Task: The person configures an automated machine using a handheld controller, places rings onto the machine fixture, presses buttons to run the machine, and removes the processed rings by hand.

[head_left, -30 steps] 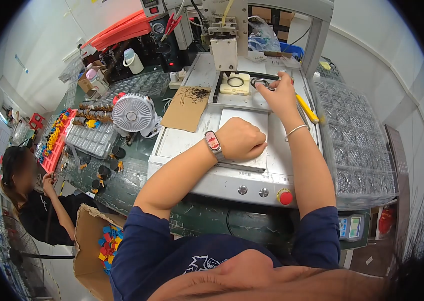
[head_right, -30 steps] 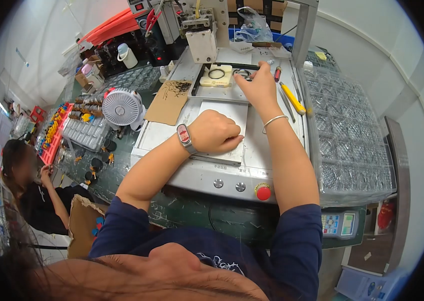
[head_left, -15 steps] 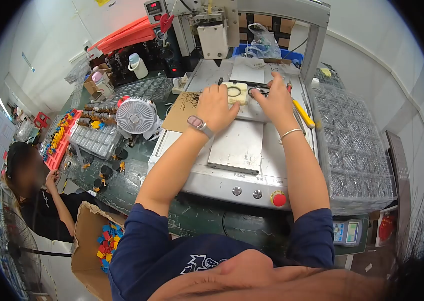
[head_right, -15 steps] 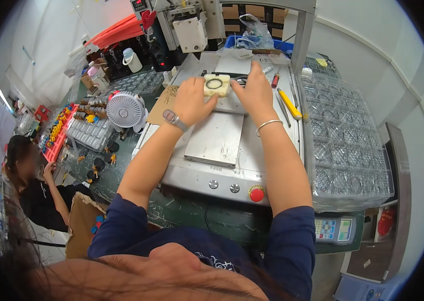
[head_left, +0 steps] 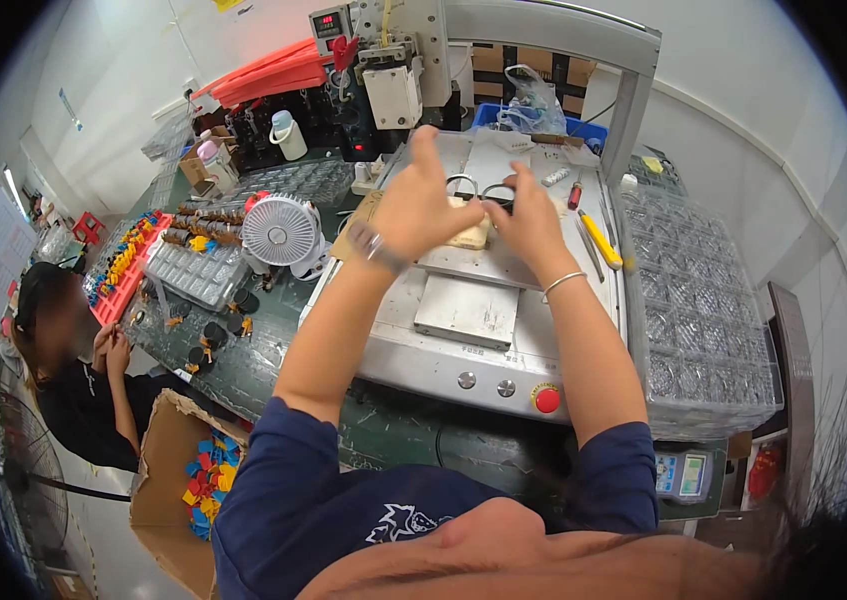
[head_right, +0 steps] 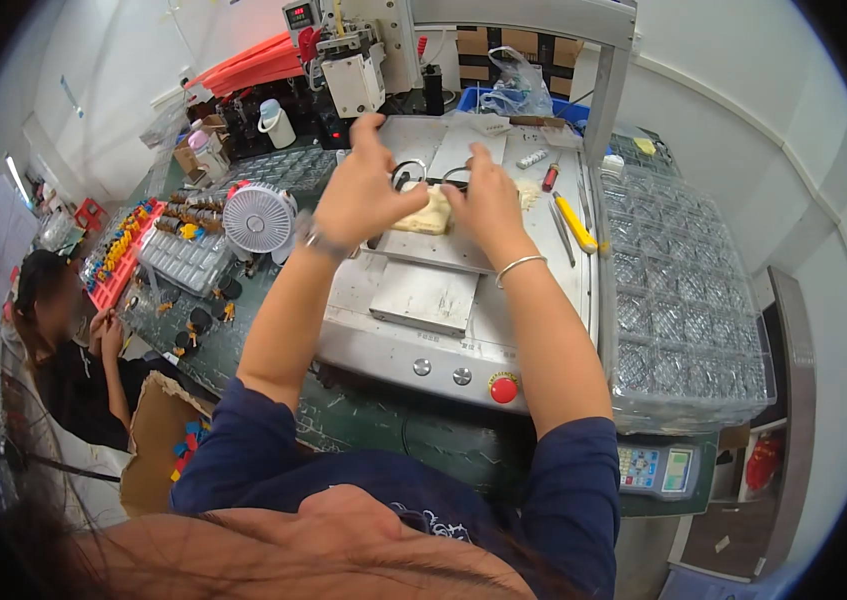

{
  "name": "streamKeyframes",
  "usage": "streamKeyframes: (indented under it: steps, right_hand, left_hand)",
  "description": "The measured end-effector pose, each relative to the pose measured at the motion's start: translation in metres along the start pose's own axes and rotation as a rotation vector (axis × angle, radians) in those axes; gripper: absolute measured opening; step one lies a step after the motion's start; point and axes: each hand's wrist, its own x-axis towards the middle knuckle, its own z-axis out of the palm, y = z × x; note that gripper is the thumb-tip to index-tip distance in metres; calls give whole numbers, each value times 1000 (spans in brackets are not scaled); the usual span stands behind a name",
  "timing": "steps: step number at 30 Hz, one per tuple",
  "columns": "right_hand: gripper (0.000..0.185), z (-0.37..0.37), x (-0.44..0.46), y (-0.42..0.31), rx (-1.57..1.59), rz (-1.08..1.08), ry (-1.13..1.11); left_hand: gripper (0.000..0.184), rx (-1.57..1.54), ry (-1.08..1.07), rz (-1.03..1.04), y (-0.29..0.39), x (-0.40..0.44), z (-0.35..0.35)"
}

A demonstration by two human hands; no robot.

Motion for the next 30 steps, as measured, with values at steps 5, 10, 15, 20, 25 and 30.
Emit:
streamKeyframes:
  steps: [5, 10, 15, 20, 25, 30]
  right_hand:
    - [58, 31, -5, -15, -73, -105, -230]
    - [56, 32, -3, -19, -64, 17, -307]
    - [54, 26, -5, -24, -42, -11, -299]
    - [52, 27, -7, -21, -19, -75, -278]
    - [51, 21, -9, -35, -58, -58, -338]
    - [52, 38, -12, -24, -47, -170, -218]
  left_hand:
    - [67, -191, 350, 340, 18, -80, -34]
    - [102, -206, 458, 459, 25, -109, -54]
    - [104, -366, 410, 367, 26, -116, -64]
    - [105, -479, 400, 267, 22, -119, -64]
    - [101, -469, 401, 252, 22, -122, -68]
    - [96, -329, 332, 241, 25, -123, -73]
